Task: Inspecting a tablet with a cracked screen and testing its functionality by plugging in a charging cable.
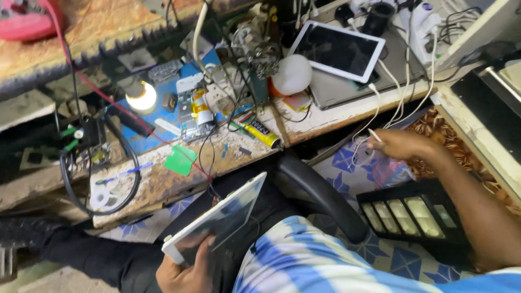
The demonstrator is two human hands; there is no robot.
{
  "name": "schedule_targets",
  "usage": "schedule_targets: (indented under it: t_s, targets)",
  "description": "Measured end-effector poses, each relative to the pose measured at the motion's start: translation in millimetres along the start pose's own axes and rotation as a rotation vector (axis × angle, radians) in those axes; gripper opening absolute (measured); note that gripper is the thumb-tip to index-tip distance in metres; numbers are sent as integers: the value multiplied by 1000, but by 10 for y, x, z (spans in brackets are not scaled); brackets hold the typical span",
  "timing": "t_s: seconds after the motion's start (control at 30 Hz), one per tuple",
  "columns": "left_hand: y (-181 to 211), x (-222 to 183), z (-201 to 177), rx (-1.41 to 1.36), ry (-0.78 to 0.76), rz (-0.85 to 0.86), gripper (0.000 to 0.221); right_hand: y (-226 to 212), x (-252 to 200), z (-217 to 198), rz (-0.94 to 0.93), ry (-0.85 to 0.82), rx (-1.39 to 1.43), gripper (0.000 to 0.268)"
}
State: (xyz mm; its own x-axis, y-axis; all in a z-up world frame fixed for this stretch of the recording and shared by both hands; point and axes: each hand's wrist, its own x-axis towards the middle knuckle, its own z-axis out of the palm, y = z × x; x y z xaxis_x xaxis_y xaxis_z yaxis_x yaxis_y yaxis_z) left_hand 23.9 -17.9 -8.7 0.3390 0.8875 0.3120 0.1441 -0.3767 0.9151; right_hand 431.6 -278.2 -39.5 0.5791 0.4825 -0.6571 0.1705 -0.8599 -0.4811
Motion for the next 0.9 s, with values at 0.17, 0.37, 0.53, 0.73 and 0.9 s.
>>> schedule_targets:
  t_s: [0.17,0.37,0.53,0.73,0.9]
  targets:
    - [423,173,293,314,-144,-524,10,887,-3,-440,67,562,-348,35]
    - [0,548,1032,235,-389,-200,26,486,100,-597,-333,794,497,12]
    - [512,931,2017,-72,-607,-528,43,429,712,-584,-674,876,908,17]
    - [832,1157,3073,-168,-640,-335,33,740,1551,-774,-341,874,466,29]
    - [1029,1406,3933,-275,-693,-420,39,771,1610,-765,-374,970,239,17]
